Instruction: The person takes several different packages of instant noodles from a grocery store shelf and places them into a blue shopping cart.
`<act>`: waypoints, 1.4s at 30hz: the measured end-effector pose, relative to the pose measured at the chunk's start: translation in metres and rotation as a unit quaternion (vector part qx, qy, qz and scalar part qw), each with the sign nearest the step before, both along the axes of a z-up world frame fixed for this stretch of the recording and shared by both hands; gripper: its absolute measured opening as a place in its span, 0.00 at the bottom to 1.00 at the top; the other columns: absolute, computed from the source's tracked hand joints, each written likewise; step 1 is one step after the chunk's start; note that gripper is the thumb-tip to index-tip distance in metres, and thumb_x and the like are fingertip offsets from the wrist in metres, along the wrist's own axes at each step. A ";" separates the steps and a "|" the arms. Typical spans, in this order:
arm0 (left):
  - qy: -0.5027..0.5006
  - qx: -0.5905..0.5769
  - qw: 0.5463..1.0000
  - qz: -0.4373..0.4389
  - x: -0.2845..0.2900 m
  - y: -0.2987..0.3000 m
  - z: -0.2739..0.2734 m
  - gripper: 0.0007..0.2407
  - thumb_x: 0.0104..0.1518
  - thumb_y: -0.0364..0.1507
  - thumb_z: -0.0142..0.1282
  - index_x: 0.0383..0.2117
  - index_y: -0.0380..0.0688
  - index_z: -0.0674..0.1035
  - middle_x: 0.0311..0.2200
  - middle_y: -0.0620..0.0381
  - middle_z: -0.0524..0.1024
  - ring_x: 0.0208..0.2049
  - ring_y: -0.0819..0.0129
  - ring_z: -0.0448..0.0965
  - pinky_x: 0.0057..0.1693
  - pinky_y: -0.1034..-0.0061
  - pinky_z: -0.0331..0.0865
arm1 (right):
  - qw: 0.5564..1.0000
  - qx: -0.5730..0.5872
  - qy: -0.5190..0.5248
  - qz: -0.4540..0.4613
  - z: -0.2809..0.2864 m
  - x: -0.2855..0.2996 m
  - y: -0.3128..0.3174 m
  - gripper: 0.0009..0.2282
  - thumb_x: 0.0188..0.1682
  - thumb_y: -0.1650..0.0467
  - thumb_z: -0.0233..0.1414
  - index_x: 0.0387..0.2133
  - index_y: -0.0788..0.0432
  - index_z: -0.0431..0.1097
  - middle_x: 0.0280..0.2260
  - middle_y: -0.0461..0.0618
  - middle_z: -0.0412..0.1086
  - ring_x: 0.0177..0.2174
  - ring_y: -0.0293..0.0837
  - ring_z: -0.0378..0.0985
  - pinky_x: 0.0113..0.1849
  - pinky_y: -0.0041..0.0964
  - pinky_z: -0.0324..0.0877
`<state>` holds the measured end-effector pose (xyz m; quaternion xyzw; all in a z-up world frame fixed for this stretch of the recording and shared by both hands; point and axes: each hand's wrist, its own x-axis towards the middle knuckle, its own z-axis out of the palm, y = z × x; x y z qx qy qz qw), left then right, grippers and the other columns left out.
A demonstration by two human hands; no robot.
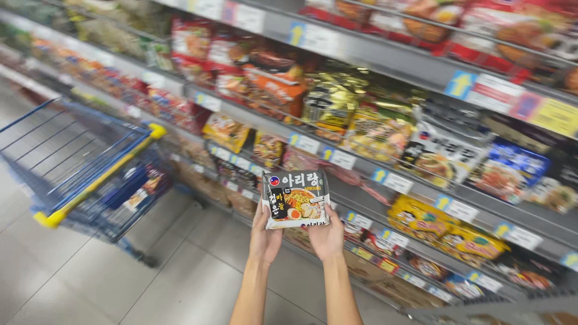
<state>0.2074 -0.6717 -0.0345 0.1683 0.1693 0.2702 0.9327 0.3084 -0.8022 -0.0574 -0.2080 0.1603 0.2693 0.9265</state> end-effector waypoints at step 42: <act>-0.032 -0.095 0.889 0.447 -0.426 0.361 -0.040 0.25 0.76 0.31 0.52 0.82 0.57 0.73 0.79 0.48 0.75 0.79 0.46 0.73 0.81 0.47 0.67 | 0.884 -0.011 0.007 0.467 -0.042 -0.349 0.493 0.26 0.62 0.59 0.57 0.71 0.57 0.76 0.68 0.58 0.76 0.64 0.57 0.79 0.67 0.55 0.72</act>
